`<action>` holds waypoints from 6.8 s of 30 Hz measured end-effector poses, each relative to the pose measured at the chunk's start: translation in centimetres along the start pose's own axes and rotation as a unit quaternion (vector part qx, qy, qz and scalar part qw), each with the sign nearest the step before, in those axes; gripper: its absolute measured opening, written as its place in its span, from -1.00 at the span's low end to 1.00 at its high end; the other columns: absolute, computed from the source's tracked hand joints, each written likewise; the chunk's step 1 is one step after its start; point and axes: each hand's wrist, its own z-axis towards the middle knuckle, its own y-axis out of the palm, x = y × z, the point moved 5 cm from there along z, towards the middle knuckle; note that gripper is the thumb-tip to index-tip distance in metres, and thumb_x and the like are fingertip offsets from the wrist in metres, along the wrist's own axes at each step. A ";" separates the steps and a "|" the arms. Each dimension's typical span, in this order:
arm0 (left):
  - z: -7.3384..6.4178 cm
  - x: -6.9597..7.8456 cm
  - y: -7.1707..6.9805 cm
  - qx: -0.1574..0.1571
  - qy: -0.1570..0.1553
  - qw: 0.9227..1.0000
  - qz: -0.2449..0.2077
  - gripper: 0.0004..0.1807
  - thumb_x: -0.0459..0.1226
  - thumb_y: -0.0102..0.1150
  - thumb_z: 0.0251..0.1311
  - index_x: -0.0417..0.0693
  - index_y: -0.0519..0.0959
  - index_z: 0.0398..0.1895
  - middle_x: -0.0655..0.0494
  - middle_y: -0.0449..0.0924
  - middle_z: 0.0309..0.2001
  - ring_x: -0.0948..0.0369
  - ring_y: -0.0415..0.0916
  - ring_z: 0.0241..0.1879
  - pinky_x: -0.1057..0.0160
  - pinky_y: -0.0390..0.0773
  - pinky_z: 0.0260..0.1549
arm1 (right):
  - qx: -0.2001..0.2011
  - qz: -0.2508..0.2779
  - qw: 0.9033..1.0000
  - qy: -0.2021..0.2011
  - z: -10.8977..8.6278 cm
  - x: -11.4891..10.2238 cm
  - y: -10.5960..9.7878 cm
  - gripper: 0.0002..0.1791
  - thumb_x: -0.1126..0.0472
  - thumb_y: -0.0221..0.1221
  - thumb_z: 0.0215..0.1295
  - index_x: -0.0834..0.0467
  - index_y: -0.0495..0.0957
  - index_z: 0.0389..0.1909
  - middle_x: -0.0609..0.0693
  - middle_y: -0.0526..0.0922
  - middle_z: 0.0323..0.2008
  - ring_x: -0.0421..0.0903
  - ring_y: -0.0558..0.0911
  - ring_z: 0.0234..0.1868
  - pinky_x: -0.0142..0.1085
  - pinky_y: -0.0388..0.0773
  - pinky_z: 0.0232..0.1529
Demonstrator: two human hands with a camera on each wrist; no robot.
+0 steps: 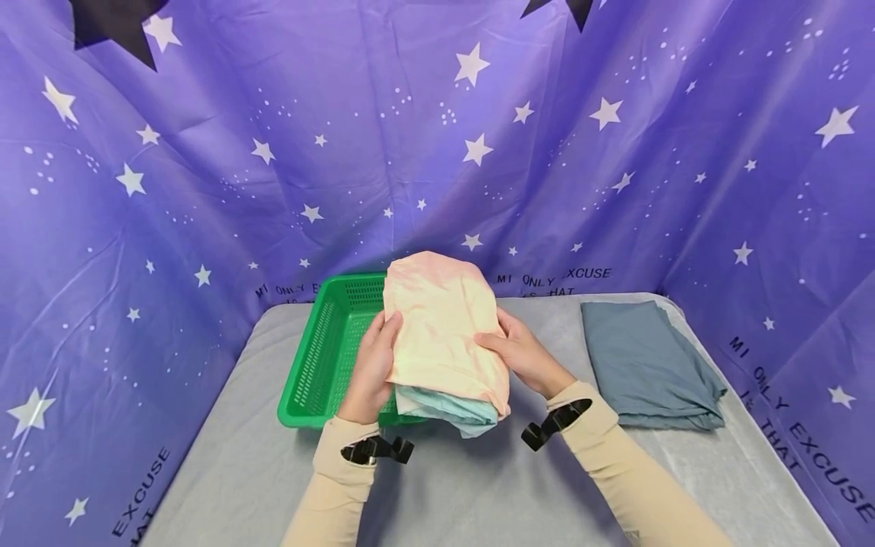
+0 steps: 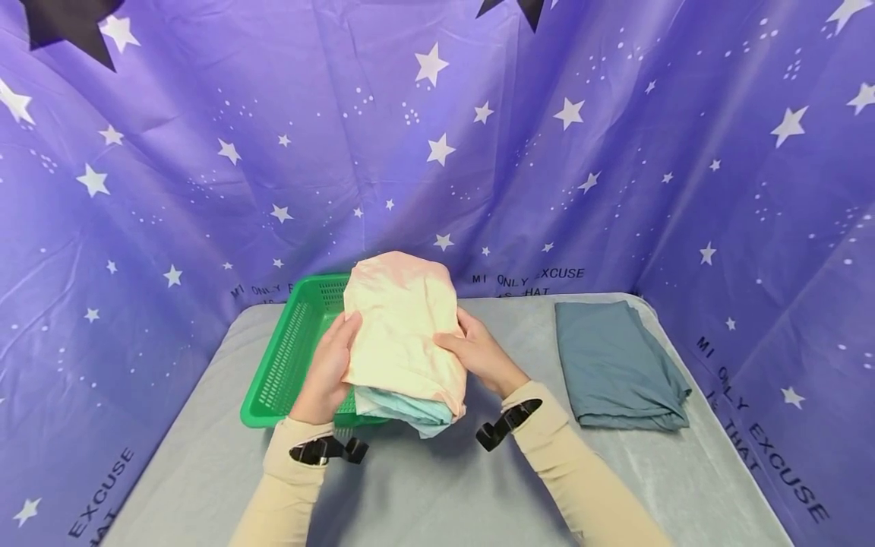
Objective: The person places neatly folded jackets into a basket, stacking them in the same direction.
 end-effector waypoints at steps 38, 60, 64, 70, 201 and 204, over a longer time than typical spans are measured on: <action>2.0 2.2 -8.2 -0.006 -0.096 0.994 0.061 -0.26 -0.33 0.26 0.34 0.11 0.19 0.53 0.22 0.67 -0.24 0.28 0.71 -0.39 0.31 0.71 -0.33 | -0.050 0.090 0.993 0.062 6.2 1.8 6.5 -0.34 0.32 0.14 0.38 0.18 0.22 0.47 0.07 0.52 0.14 -0.20 0.61 -0.02 -0.37 0.60 0.02; 3.2 1.1 -10.6 -0.018 -0.144 0.989 0.018 -0.19 -0.42 0.14 0.38 0.06 0.05 0.61 0.19 0.71 -0.29 0.26 0.75 -0.37 0.30 0.74 -0.32 | -0.036 0.086 0.989 0.111 8.3 3.3 8.3 -0.33 0.29 0.16 0.38 0.11 0.24 0.50 0.02 0.61 -0.04 -0.20 0.68 -0.20 -0.36 0.66 -0.18; 3.4 0.8 -10.9 -0.014 -0.151 0.988 0.013 -0.24 -0.42 0.13 0.39 0.09 0.09 0.58 0.18 0.70 -0.28 0.24 0.75 -0.34 0.28 0.74 -0.30 | -0.035 0.088 0.989 0.114 8.8 3.6 8.5 -0.34 0.29 0.16 0.36 0.13 0.26 0.47 -0.01 0.62 -0.10 -0.21 0.69 -0.24 -0.36 0.66 -0.20; 3.9 0.5 -11.2 -0.014 -0.155 0.988 0.013 -0.28 -0.41 0.11 0.40 0.06 0.12 0.55 0.19 0.69 -0.29 0.25 0.74 -0.34 0.30 0.73 -0.28 | -0.036 0.090 0.988 0.117 9.4 3.7 8.7 -0.29 0.29 0.15 0.34 0.11 0.22 0.50 0.00 0.64 -0.10 -0.20 0.70 -0.24 -0.37 0.67 -0.21; 4.6 3.3 -9.2 -0.122 -0.043 0.799 0.588 -0.32 -0.01 0.14 0.44 -0.21 0.34 0.47 -0.30 0.53 0.29 -0.19 0.56 0.20 -0.16 0.56 0.16 | -0.085 -0.464 0.859 -0.199 3.4 1.1 9.0 -0.76 0.24 0.13 0.46 0.09 0.72 -0.01 -0.06 0.77 -0.03 -0.11 0.71 0.02 -0.13 0.59 0.20; 3.5 4.1 -8.1 -0.077 0.010 0.839 0.539 -0.42 -0.04 0.15 0.45 -0.14 0.42 0.41 -0.23 0.62 0.20 -0.14 0.63 0.13 -0.10 0.63 0.07 | -0.039 -0.382 0.908 -0.167 2.2 1.0 6.2 -0.78 0.21 0.15 0.48 0.08 0.70 0.01 -0.05 0.77 -0.02 -0.14 0.70 -0.02 -0.15 0.64 0.10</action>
